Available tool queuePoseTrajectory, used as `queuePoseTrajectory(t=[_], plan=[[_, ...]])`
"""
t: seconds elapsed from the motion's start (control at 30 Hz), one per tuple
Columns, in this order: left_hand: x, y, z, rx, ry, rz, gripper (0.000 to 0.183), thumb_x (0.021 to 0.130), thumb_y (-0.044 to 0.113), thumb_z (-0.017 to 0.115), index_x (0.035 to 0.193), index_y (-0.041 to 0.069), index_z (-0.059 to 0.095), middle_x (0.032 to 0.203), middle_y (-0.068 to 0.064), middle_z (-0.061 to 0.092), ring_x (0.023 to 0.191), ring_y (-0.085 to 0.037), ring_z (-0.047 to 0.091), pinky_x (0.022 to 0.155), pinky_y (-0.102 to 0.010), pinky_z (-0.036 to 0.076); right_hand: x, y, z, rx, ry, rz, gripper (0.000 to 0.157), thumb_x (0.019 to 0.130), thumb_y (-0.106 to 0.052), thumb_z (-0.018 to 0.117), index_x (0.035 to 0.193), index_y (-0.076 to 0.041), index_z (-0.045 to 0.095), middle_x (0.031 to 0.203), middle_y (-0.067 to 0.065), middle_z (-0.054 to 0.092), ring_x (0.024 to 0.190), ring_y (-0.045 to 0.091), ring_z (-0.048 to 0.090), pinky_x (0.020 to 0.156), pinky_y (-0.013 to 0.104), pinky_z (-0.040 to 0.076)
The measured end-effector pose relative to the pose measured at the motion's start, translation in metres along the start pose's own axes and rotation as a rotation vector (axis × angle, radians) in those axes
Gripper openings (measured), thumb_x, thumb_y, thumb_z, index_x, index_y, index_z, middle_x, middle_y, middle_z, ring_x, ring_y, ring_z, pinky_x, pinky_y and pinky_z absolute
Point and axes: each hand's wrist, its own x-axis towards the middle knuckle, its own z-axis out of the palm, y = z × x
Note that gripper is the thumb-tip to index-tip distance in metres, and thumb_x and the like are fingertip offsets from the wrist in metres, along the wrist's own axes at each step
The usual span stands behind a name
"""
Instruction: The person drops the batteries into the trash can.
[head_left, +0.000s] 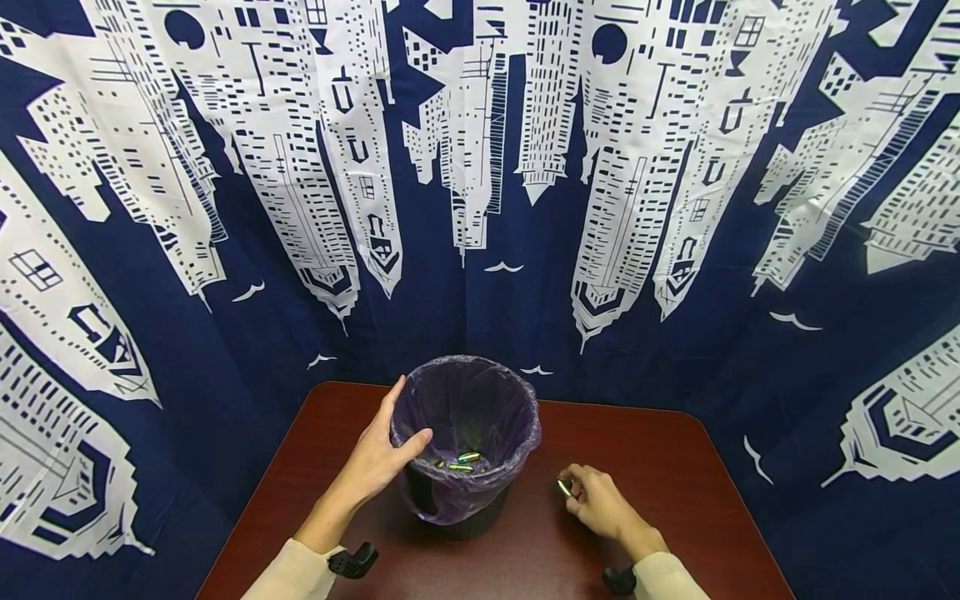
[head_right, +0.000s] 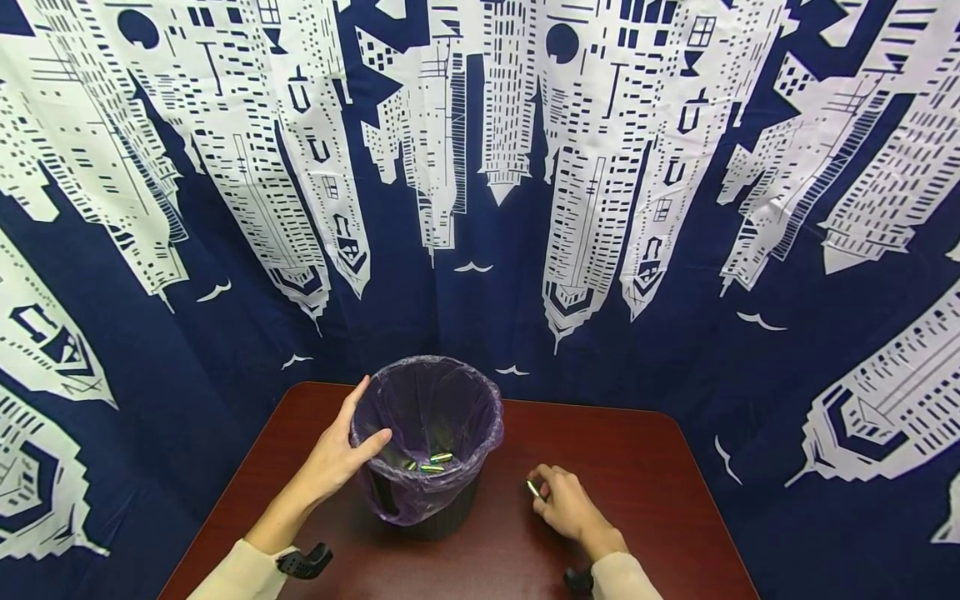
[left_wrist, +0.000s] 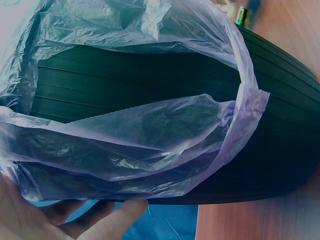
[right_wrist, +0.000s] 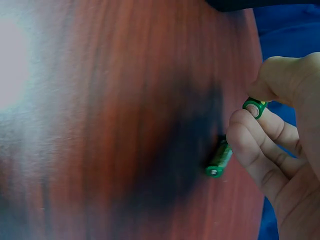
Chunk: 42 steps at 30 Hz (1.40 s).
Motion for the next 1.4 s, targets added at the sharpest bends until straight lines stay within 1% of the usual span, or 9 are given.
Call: queuePoseTrajectory(t=[0.17,0.23,0.53,0.63,0.9,1.03,1.13,1.27,1.4], plan=[[0.0,0.001,0.001,0.008,0.008,0.014,0.104,0.106,0.042,0.082,0.188,0.026,0.021,0.195,-0.016,0.027,0.177,-0.053,0.033,0.137,-0.086,0.026,0.006,-0.008,-0.011,-0.004,0.025,0.009,0.038,0.091,0.005,0.083,0.127,-0.006,0.077,0.095,0.003,0.07,0.082,0.005,0.059,0.071,0.022,0.052],[0.0,0.0,0.001,0.003,0.007,0.006,0.105,0.105,0.042,0.082,0.188,0.026,0.02,0.195,-0.015,0.027,0.177,-0.052,0.033,0.137,-0.086,0.026,0.008,-0.011,-0.015,-0.007,0.033,0.01,0.038,0.091,0.005,0.083,0.127,-0.007,0.077,0.096,0.003,0.07,0.083,0.005,0.06,0.072,0.022,0.053],[0.002,-0.001,0.001,0.002,-0.004,-0.008,0.106,0.105,0.044,0.082,0.188,0.03,0.018,0.196,-0.012,0.027,0.178,-0.05,0.032,0.138,-0.085,0.025,0.016,-0.025,-0.04,-0.02,0.073,0.001,0.038,0.092,0.006,0.084,0.128,-0.006,0.078,0.096,-0.002,0.069,0.082,0.01,0.065,0.071,0.022,0.057],[0.002,-0.001,0.001,0.009,-0.003,-0.01,0.106,0.105,0.045,0.082,0.188,0.03,0.018,0.196,-0.013,0.026,0.178,-0.051,0.032,0.137,-0.086,0.025,0.019,-0.031,-0.049,-0.031,0.098,-0.014,0.038,0.092,0.008,0.083,0.127,-0.005,0.079,0.097,-0.001,0.07,0.082,0.012,0.067,0.073,0.023,0.059],[0.0,0.001,0.001,0.006,0.003,-0.015,0.106,0.104,0.044,0.082,0.188,0.028,0.019,0.195,-0.013,0.027,0.177,-0.051,0.033,0.137,-0.086,0.025,0.029,-0.047,-0.073,-0.065,0.157,-0.082,0.036,0.092,0.009,0.082,0.125,-0.004,0.079,0.097,0.001,0.073,0.081,0.009,0.068,0.074,0.027,0.063],[0.0,0.0,0.001,0.008,0.004,-0.02,0.106,0.104,0.044,0.082,0.188,0.028,0.019,0.195,-0.013,0.027,0.177,-0.051,0.033,0.137,-0.086,0.026,0.036,-0.056,-0.084,-0.086,0.161,-0.115,0.034,0.092,0.007,0.082,0.125,-0.004,0.078,0.097,0.0,0.074,0.081,0.007,0.066,0.075,0.034,0.066],[-0.001,-0.001,0.001,0.005,-0.002,-0.024,0.106,0.104,0.045,0.081,0.189,0.031,0.018,0.196,-0.012,0.026,0.178,-0.051,0.032,0.138,-0.086,0.025,0.041,-0.063,-0.093,-0.097,0.168,-0.138,0.034,0.092,0.007,0.082,0.124,-0.004,0.078,0.096,-0.001,0.073,0.081,0.006,0.066,0.075,0.033,0.066],[-0.001,-0.001,0.002,0.01,0.001,-0.004,0.106,0.105,0.045,0.081,0.188,0.03,0.019,0.196,-0.013,0.026,0.178,-0.051,0.032,0.137,-0.086,0.025,0.048,-0.074,-0.105,-0.106,0.171,-0.163,0.034,0.093,0.007,0.082,0.126,-0.004,0.078,0.096,-0.002,0.072,0.081,0.005,0.065,0.074,0.026,0.062],[0.0,-0.001,0.001,0.012,0.005,0.002,0.105,0.105,0.044,0.082,0.188,0.03,0.019,0.196,-0.013,0.026,0.178,-0.051,0.032,0.137,-0.086,0.026,0.056,-0.085,-0.116,-0.121,0.168,-0.197,0.036,0.093,0.006,0.081,0.128,-0.004,0.078,0.097,-0.002,0.071,0.08,0.003,0.063,0.073,0.024,0.061]])
